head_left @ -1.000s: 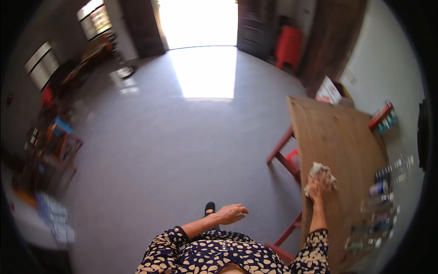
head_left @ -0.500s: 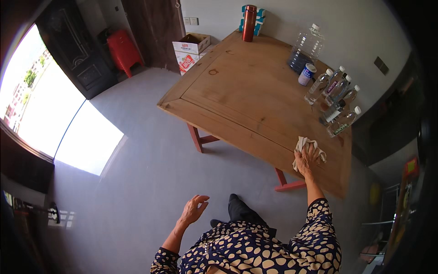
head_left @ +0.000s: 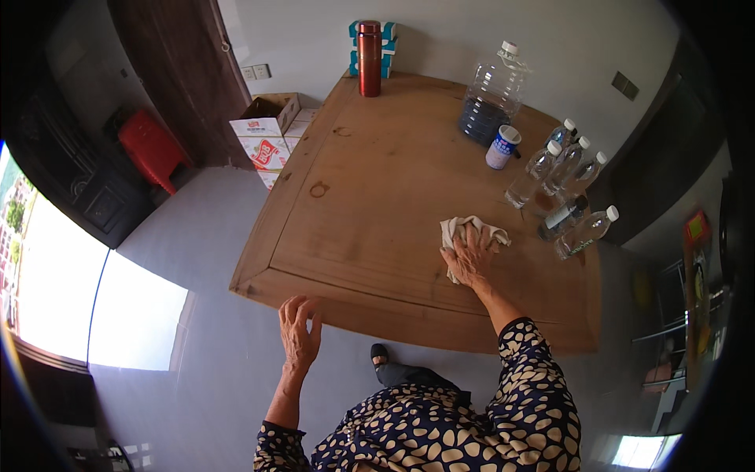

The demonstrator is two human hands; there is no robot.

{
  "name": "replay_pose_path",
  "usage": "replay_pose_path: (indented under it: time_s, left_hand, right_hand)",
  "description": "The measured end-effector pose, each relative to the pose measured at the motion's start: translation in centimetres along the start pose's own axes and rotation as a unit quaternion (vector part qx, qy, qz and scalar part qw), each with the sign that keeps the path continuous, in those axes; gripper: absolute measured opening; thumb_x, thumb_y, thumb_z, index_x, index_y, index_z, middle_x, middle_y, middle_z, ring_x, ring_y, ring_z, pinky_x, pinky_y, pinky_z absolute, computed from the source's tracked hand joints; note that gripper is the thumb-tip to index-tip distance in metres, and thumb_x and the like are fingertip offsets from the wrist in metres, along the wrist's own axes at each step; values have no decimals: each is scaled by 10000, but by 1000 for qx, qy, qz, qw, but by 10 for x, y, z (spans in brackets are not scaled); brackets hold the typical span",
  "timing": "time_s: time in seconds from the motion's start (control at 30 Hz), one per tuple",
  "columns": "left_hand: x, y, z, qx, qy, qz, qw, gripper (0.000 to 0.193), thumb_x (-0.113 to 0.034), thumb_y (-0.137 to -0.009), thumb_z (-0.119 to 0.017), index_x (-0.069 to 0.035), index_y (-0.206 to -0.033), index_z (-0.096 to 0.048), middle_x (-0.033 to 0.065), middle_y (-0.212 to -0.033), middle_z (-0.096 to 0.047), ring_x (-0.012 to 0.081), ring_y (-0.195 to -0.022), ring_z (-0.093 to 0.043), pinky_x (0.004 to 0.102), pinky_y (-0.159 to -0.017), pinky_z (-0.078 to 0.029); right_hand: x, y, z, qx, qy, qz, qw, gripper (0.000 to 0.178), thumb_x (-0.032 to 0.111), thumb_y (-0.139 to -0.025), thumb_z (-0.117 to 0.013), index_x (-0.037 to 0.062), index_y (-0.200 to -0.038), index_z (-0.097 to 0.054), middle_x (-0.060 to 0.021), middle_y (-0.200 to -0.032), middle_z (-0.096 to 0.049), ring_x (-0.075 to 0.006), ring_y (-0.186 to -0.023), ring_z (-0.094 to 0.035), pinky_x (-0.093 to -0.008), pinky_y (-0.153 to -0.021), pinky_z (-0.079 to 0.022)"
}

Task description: The person wipes a wooden table surface with a cloth, then picks up and wipes a red thermos and several small boxes before placing them back on the table. The person continues to wipe the table surface around the items.

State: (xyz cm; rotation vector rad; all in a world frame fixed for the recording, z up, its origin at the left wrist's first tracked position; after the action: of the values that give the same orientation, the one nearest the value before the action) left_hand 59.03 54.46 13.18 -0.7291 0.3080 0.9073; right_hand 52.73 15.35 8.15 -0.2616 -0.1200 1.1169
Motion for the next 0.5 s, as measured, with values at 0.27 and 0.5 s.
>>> replay_pose_path:
  time_s: [0.27, 0.5]
  left_hand:
    - [26, -73, -41, 82, -96, -30, 992, 417, -117, -784, -658, -82, -1191, -571, 151, -1317, -435, 369, -1256, -383, 483, -1041, -332]
    - [26, -80, -40, 123, -83, 0, 989, 440, -161, -784, -643, -75, -1208, -564, 173, -1338, -430, 388, -1274, -362, 510, -1063, -287]
  right_hand:
    - [-44, -126, -36, 6, 4, -91, 996, 528, 540, -882, -480, 209, -1289, -538, -106, -1451, -328, -451, -1319, -225, -686, -971, -214]
    - [-53, -201, -42, -31, 41, -228, 972, 500, 570, -892, -445, 229, -1235, -569, -71, -1418, -381, -469, -1250, -298, -724, -888, -264]
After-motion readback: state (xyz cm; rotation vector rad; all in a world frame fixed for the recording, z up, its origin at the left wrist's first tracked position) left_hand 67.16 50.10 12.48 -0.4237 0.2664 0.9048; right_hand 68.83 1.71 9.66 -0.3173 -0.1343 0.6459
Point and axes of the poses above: each hand's wrist, its own y-axis away from the middle knuckle, its own z-axis out of the back of the hand, x = y × z, the point moved 6 cm from there along -y, towards the middle knuckle
